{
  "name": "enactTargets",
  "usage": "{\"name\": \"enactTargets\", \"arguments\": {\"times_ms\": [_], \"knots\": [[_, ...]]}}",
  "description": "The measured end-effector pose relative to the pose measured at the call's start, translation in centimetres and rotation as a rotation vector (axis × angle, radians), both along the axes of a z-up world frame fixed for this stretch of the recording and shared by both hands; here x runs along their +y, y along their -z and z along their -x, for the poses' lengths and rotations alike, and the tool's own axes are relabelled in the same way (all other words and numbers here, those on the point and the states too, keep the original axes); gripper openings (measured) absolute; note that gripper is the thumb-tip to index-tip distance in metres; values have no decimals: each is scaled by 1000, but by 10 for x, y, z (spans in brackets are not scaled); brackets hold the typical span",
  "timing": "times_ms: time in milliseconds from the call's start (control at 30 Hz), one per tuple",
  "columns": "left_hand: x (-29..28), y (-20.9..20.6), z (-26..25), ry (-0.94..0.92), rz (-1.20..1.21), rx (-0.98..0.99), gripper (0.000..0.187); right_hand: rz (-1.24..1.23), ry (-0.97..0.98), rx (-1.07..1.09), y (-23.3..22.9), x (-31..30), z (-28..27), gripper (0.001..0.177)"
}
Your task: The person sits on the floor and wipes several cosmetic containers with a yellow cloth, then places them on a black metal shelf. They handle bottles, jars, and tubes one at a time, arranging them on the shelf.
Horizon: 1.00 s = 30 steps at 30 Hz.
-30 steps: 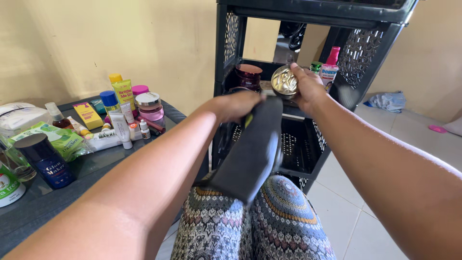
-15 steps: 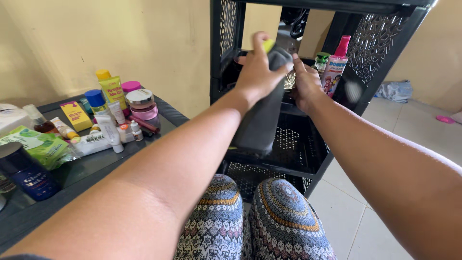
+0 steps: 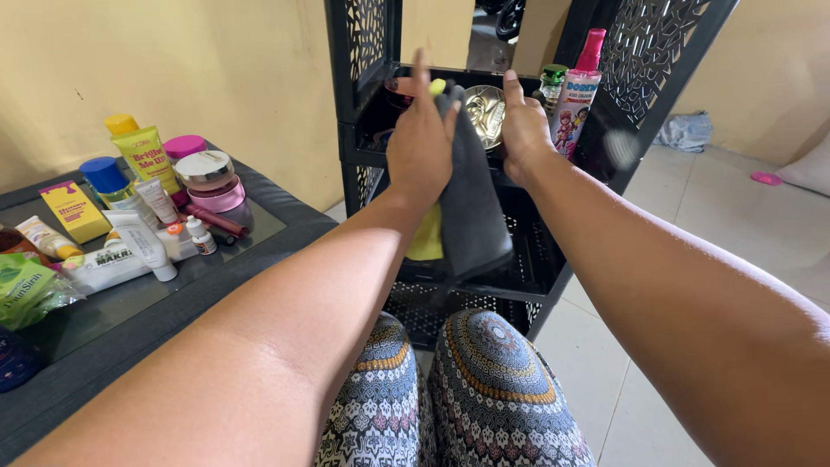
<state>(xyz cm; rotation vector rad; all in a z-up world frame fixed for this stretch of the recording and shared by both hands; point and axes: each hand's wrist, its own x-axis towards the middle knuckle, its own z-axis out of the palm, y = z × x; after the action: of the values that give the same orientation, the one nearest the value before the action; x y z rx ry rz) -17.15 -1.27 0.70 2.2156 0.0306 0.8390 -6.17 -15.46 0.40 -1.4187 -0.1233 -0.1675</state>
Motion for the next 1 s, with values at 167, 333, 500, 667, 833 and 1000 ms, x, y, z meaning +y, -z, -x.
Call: {"name": "enactTargets", "arguments": {"times_ms": [167, 333, 500, 667, 833, 1000], "knots": [[-8, 15, -6, 59, -51, -247, 43, 30, 32, 26, -2, 0, 3, 69], [-14, 37, -18, 88, -562, -555, 51, 76, 34, 58, -4, 1, 6, 70], [2, 48, -4, 323, -629, -554, 65, 60, -9, 50, -1, 0, 1, 70], [19, 31, 0, 207, -500, -469, 64, 34, -23, 10, 0, 2, 2, 69], [3, 23, 1, 146, -222, -279, 59, 14, -41, 36, -3, 2, 5, 62], [-20, 36, 17, 205, -328, -457, 66, -54, -33, 82, -3, -3, 3, 61]]}}
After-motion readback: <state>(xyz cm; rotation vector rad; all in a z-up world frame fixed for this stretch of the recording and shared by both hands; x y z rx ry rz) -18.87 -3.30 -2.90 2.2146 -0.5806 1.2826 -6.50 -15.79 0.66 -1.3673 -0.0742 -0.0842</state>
